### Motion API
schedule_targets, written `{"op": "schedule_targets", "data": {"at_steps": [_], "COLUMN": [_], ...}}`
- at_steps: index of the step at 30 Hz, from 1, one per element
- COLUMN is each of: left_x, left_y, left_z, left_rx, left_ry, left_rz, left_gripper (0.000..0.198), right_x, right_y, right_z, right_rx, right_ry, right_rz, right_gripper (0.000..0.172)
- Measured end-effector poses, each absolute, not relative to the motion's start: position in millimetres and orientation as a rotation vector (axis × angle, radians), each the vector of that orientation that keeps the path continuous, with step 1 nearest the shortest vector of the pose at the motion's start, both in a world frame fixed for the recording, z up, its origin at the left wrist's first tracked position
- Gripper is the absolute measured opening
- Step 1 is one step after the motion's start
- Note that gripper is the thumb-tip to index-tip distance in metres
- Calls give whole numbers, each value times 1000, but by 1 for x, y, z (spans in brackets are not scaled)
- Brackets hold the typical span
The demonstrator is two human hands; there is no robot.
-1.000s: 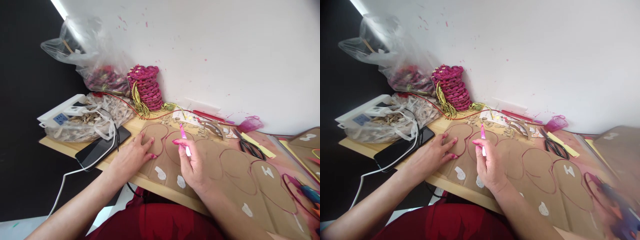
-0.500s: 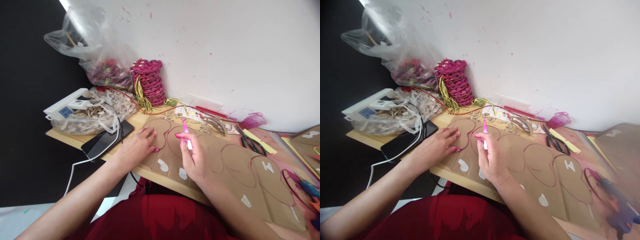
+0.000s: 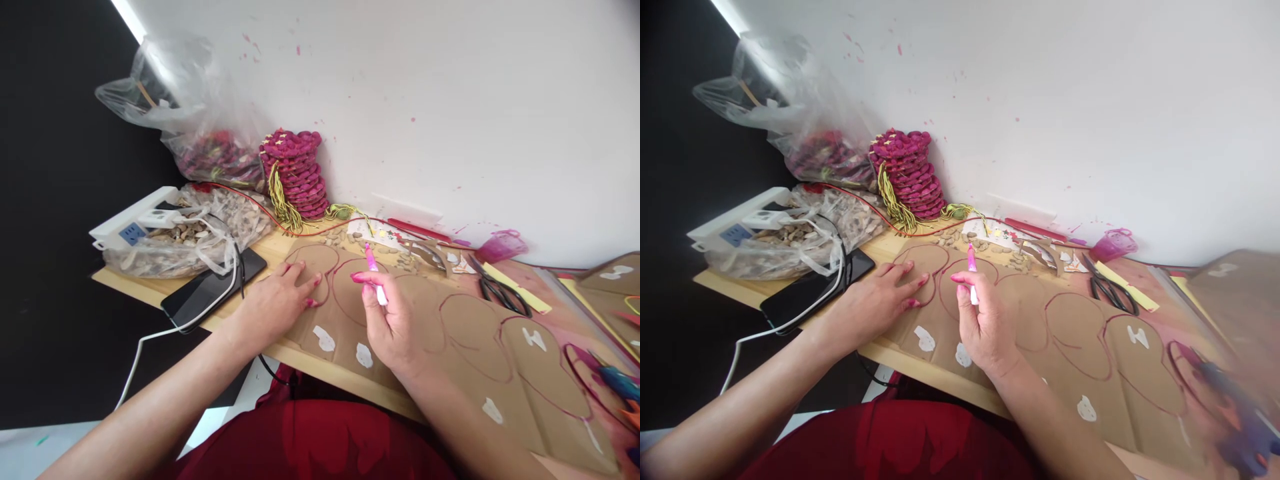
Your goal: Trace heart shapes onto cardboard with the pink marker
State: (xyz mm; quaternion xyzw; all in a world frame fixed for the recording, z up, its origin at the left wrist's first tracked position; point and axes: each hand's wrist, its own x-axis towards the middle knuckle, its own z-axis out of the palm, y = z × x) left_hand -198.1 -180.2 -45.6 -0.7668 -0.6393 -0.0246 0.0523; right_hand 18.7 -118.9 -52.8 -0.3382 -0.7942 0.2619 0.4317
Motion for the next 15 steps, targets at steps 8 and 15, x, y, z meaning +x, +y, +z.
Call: {"op": "schedule_targets", "data": {"at_steps": [8,15], "left_x": [-189,-190], "left_y": [-179,-177], "left_z": [-42,-47], "left_rx": [-2263,-2295], "left_ry": [-1943,-1983], "left_rz": [-49,-40], "left_gripper": [41,43], "right_x": [19,9], "right_y": [-117,-101], "right_z": [-51,-30], "right_rx": [-850,-915], "right_ry": [-1999,-2092], "right_rz": [660,697], "right_gripper": [18,19]}}
